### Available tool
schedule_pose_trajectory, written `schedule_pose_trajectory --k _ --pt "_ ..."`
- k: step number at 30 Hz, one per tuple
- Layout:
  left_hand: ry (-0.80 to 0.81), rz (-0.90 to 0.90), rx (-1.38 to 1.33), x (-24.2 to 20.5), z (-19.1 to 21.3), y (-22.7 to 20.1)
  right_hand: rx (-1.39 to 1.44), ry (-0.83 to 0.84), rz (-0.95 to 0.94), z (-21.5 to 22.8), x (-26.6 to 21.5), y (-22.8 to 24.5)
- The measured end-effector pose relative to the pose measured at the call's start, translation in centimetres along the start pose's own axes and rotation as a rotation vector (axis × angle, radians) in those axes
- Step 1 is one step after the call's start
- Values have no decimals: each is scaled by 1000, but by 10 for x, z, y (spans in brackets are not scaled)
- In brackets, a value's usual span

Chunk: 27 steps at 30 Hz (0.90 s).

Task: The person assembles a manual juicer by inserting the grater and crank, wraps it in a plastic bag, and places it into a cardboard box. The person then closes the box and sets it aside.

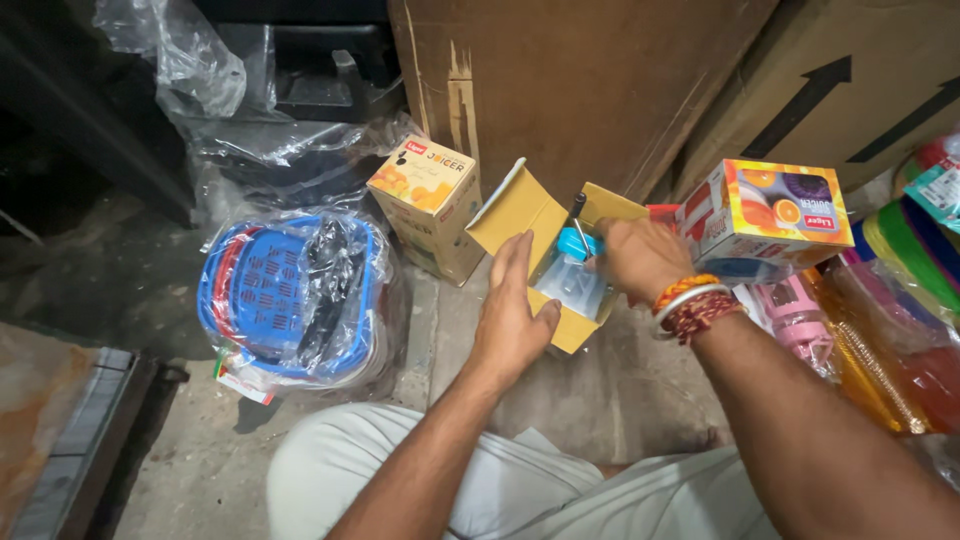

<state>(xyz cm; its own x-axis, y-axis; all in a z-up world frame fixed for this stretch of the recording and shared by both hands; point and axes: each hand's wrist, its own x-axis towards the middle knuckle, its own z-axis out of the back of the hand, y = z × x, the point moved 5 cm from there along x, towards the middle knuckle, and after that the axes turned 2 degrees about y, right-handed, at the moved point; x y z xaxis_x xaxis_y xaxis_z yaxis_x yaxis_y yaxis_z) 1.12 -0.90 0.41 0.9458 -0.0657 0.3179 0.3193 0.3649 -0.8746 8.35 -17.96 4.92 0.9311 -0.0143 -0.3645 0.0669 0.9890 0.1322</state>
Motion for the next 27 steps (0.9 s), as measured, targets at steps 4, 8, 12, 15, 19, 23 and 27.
schedule_pose_trajectory --k 4,8,12,15,19,23,27 --pt "36 59 36 4 1 8 17 -24 170 -3 31 -18" --pt "99 116 75 7 -1 12 79 51 270 -2 62 -40" --pt "128 130 98 11 4 8 211 333 35 -3 58 -60" --pt "133 117 130 11 10 0 455 468 164 5 39 -49" --pt "140 129 231 17 16 -17 508 393 128 31 21 -48" --pt "60 115 370 17 19 -48 609 363 137 60 6 -49" --pt "18 -262 81 11 21 -87 589 359 243 84 -9 -46"
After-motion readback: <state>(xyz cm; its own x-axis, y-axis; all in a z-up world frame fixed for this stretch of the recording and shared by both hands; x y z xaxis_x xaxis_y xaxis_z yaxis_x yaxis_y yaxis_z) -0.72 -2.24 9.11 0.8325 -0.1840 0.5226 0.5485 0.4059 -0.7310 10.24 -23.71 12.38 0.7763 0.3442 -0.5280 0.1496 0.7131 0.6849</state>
